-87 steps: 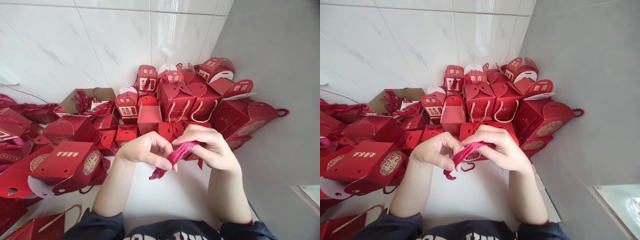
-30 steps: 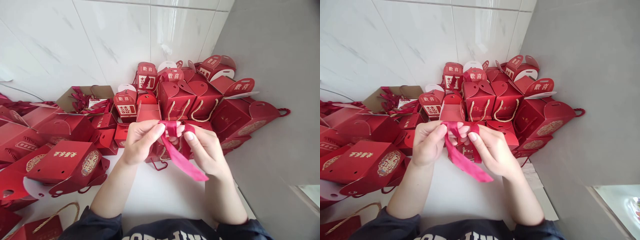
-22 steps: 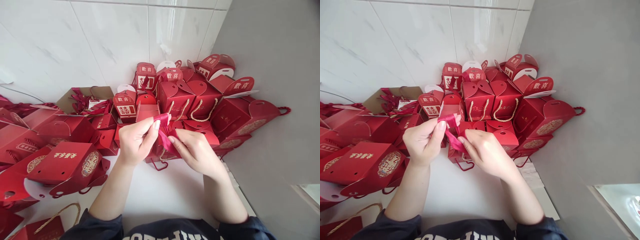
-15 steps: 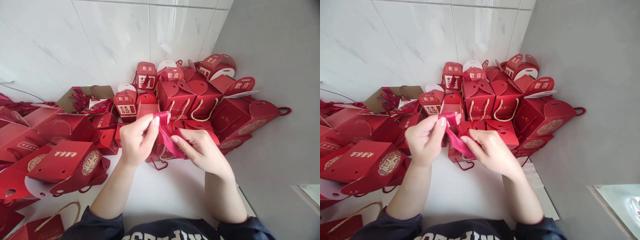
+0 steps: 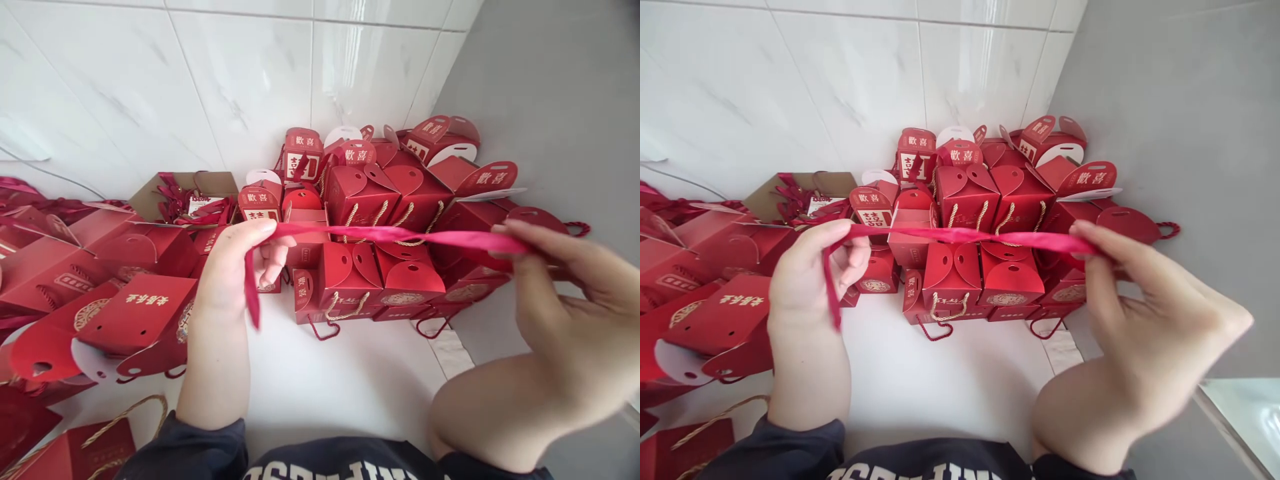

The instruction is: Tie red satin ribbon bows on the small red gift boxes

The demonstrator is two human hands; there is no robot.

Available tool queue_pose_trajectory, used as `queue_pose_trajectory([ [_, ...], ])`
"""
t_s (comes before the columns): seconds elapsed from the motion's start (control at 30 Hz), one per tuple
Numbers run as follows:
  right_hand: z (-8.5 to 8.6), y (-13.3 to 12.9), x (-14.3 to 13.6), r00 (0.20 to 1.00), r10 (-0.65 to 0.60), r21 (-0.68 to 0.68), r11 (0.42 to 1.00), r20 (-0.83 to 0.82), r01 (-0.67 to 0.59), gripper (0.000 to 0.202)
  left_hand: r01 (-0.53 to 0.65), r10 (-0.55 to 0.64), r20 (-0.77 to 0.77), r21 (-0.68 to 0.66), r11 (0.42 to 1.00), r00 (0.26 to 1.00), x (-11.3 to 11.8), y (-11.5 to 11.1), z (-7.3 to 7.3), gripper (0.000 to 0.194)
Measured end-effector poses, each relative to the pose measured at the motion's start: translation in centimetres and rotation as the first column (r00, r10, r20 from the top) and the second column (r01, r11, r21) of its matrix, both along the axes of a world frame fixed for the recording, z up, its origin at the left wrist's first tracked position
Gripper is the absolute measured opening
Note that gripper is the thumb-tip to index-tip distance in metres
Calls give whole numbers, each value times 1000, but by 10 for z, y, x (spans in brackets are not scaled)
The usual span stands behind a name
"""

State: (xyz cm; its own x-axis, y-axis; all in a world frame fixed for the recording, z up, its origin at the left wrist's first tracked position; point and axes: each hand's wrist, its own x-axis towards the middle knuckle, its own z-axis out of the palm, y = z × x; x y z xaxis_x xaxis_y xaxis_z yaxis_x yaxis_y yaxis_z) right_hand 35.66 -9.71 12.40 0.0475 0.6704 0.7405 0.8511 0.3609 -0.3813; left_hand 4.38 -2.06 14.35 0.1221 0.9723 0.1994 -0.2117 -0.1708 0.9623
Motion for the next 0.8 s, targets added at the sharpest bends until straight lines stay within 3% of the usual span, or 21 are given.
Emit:
queue_pose_trajectory([
  [0.03, 4, -5, 6, 998, 35, -95, 995, 53, -30, 43, 46, -46, 37, -3, 999, 998, -2, -2, 1, 30],
  [0.07, 8, -10, 11, 982, 146, -204, 972, 119, -120, 40, 100, -100, 50, 2, 995, 994, -2, -5, 2, 31],
  [0.13, 14, -14, 14, 893, 422, -371, 863, 156, -343, 42, 263, -263, -22, -9, 965, 964, 2, -14, 5, 32],
  [0.23, 14, -9, -6, 756, 650, -330, 700, -74, -634, 60, 539, -551, -250, -119, 834, 797, 17, -35, 9, 35],
  [0.3, 10, -1, -31, 636, 720, -322, 555, -276, -767, 85, 618, -617, -387, -140, 774, 686, 27, -49, 10, 35],
  [0.37, 5, 7, -53, 497, 754, -386, 344, -429, -856, 86, 611, -581, -483, -115, 783, 655, 30, -60, 11, 34],
  [0.43, 1, 12, -65, 400, 741, -371, 217, -539, -903, 71, 562, -518, -526, -88, 823, 675, 27, -70, 12, 32],
  [0.57, 0, 11, -60, 329, 763, -218, 249, -556, -944, 39, 463, -462, -556, -150, 874, 691, 13, -94, 14, 34],
  [0.6, -1, 10, -57, 288, 775, -168, 233, -563, -958, 32, 444, -456, -561, -169, 880, 691, 10, -102, 13, 35],
  [0.73, -3, 6, -58, 12, 717, 33, 49, -697, -998, 18, 399, -383, -638, -126, 908, 668, -8, -138, 2, 28],
  [0.8, -7, 7, -70, -84, 620, 120, 16, -780, -993, 21, 220, -202, -750, -77, 973, 630, -29, -159, -6, 22],
])
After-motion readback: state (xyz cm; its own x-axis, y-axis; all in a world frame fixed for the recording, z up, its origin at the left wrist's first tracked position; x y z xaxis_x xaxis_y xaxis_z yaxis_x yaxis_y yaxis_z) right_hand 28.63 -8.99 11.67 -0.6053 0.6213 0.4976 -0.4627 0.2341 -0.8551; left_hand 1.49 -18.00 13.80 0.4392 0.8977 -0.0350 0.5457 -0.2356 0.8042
